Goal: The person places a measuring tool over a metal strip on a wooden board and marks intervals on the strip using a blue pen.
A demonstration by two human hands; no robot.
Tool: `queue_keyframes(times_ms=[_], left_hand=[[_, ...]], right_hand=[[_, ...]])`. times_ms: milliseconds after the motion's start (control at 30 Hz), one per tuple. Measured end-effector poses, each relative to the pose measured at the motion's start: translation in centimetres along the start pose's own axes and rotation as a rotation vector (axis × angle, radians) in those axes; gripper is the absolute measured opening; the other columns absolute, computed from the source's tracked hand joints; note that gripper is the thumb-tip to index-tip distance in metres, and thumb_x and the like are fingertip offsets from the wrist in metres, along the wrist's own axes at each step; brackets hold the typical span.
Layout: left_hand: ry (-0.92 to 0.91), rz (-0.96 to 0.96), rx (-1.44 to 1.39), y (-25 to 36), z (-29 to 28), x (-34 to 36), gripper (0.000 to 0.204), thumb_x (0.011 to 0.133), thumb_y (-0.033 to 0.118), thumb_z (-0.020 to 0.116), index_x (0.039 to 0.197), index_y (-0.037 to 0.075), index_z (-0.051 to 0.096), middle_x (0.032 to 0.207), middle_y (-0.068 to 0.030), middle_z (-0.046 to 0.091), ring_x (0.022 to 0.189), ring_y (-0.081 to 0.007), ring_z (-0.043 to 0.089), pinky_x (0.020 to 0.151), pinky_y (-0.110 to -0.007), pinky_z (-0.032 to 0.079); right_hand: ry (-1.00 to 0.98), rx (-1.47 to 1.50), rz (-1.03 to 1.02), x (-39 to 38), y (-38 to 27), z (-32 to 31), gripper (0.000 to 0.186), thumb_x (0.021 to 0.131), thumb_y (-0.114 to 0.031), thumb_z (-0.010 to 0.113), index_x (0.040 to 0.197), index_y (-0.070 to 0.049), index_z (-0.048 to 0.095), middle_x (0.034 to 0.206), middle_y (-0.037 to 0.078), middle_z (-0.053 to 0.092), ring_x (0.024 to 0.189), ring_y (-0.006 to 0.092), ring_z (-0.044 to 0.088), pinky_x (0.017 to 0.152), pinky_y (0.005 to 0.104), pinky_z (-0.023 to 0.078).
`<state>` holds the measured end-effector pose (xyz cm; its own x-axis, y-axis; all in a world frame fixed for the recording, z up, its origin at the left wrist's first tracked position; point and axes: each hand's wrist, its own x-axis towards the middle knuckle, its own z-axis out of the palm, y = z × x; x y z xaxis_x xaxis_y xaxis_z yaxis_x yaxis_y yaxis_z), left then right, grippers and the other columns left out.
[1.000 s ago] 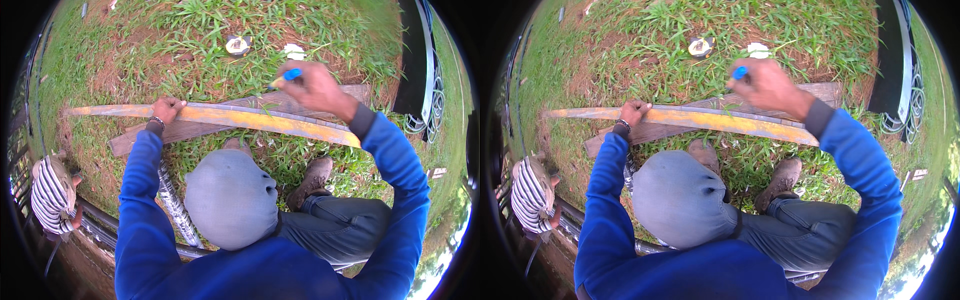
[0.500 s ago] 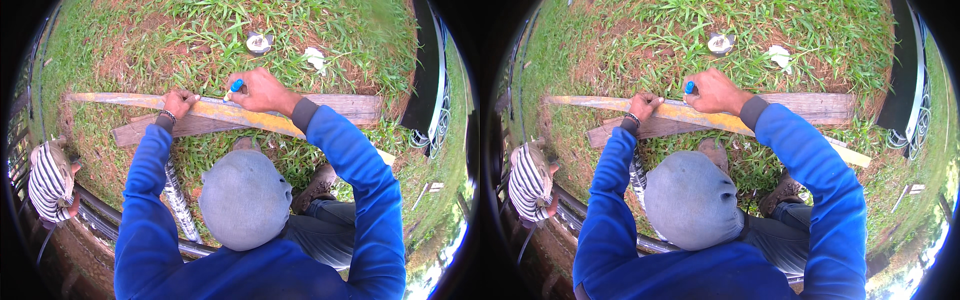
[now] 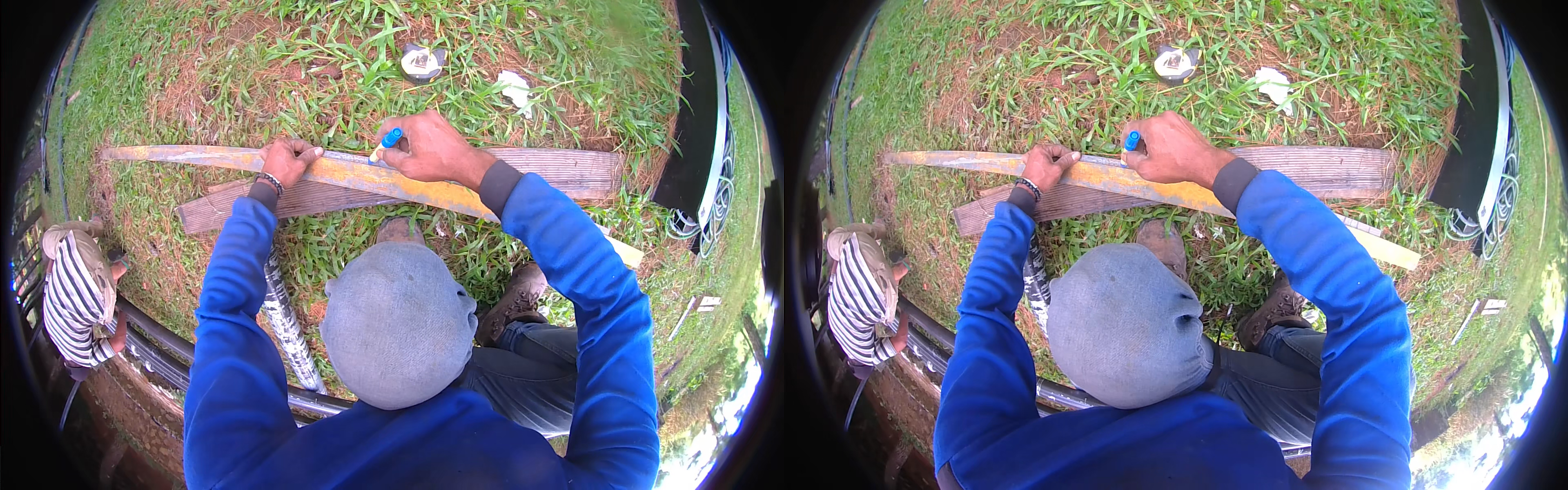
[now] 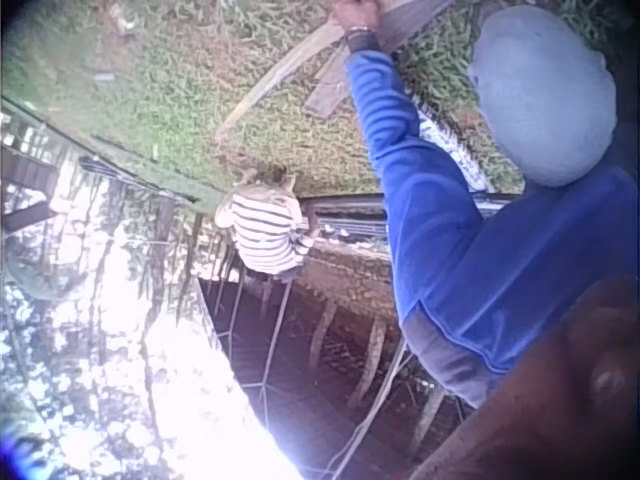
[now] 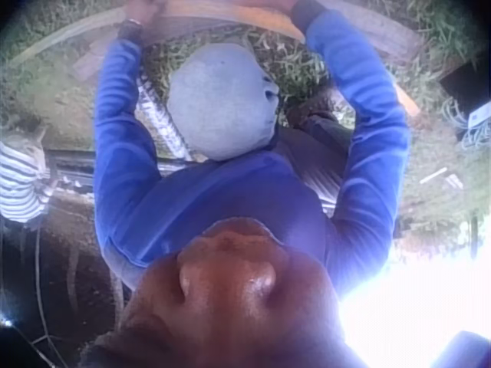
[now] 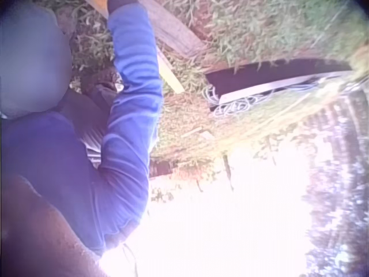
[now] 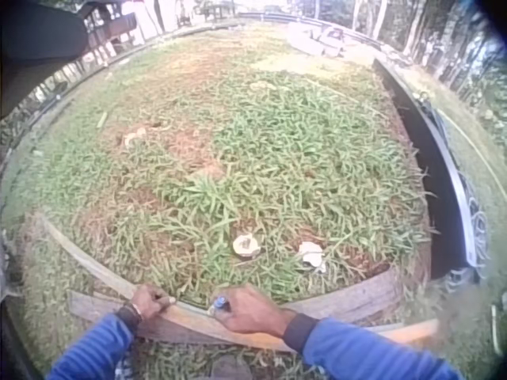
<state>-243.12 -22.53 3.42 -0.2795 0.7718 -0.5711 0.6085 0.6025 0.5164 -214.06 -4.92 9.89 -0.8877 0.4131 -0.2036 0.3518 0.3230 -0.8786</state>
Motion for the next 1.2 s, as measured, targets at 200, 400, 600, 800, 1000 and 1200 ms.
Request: queue_keyframes(times_ms=[200, 400, 600, 800, 1000, 1200], left_hand=[[-0.018, -0.011, -0.046, 0.0, 0.0, 0.2, 0.033, 0.097, 0.033, 0.078, 0.09, 0.001, 0.079, 0.072, -0.0023, 0.072, 0.066, -0.0111, 0.056, 0.07, -0.033, 0.048], [0.012, 0.035, 0.009, -0.7, 0.2, 0.3, 0.034, 0.097, 0.032, 0.078, 0.092, -0.001, 0.079, 0.072, -0.0033, 0.072, 0.066, -0.0116, 0.057, 0.068, -0.033, 0.049], [-0.009, 0.017, -0.032, -0.6, 0.2, 0.4, 0.034, 0.096, 0.032, 0.078, 0.094, -0.001, 0.08, 0.074, -0.0046, 0.073, 0.067, -0.0118, 0.059, 0.069, -0.033, 0.05], [-0.018, -0.032, -0.025, -0.5, 0.0, 0.4, 0.034, 0.094, 0.038, 0.08, 0.094, 0.004, 0.083, 0.077, -0.0055, 0.076, 0.071, -0.0157, 0.063, 0.087, -0.032, 0.047], [-0.015, -0.012, -0.114, -0.4, 0.1, 0.2, 0.033, 0.096, 0.031, 0.079, 0.095, -0.002, 0.08, 0.075, -0.0044, 0.074, 0.068, -0.0114, 0.059, 0.07, -0.033, 0.05], [0.015, 0.021, 0.007, -0.5, 0.1, 0.3, 0.034, 0.095, 0.032, 0.08, 0.096, -0.002, 0.081, 0.077, -0.006, 0.076, 0.07, -0.0134, 0.063, 0.073, -0.034, 0.053]], right_hand=[[0.023, -0.017, -0.041, 0.0, 0.8, 0.5, 0.028, 0.084, -0.025, 0.071, 0.102, -0.005, 0.075, 0.079, 0.023, 0.073, 0.076, 0.0448, 0.071, 0.076, 0.0521, 0.058], [0.0, -0.03, -0.006, 0.0, 0.6, 0.4, 0.028, 0.084, -0.026, 0.071, 0.103, -0.006, 0.075, 0.08, 0.023, 0.074, 0.077, 0.044, 0.072, 0.076, 0.0519, 0.058], [0.017, -0.022, -0.029, -0.1, 0.9, 0.5, 0.027, 0.083, -0.025, 0.071, 0.103, -0.006, 0.076, 0.081, 0.022, 0.074, 0.077, 0.0439, 0.072, 0.076, 0.0518, 0.058], [0.022, -0.019, -0.049, -0.1, 0.9, 0.5, 0.025, 0.081, -0.021, 0.07, 0.1, -0.005, 0.076, 0.079, 0.023, 0.073, 0.075, 0.0443, 0.071, 0.075, 0.0522, 0.057], [-0.001, -0.022, -0.069, 0.0, 0.8, 0.3, 0.024, 0.079, -0.018, 0.068, 0.097, -0.004, 0.075, 0.075, 0.024, 0.07, 0.072, 0.0452, 0.069, 0.072, 0.0537, 0.055], [-0.018, -0.002, -0.065, -1.7, 1.3, -0.9, 0.022, 0.08, -0.017, 0.068, 0.097, -0.004, 0.074, 0.073, 0.024, 0.069, 0.071, 0.045, 0.068, 0.072, 0.0528, 0.055]])
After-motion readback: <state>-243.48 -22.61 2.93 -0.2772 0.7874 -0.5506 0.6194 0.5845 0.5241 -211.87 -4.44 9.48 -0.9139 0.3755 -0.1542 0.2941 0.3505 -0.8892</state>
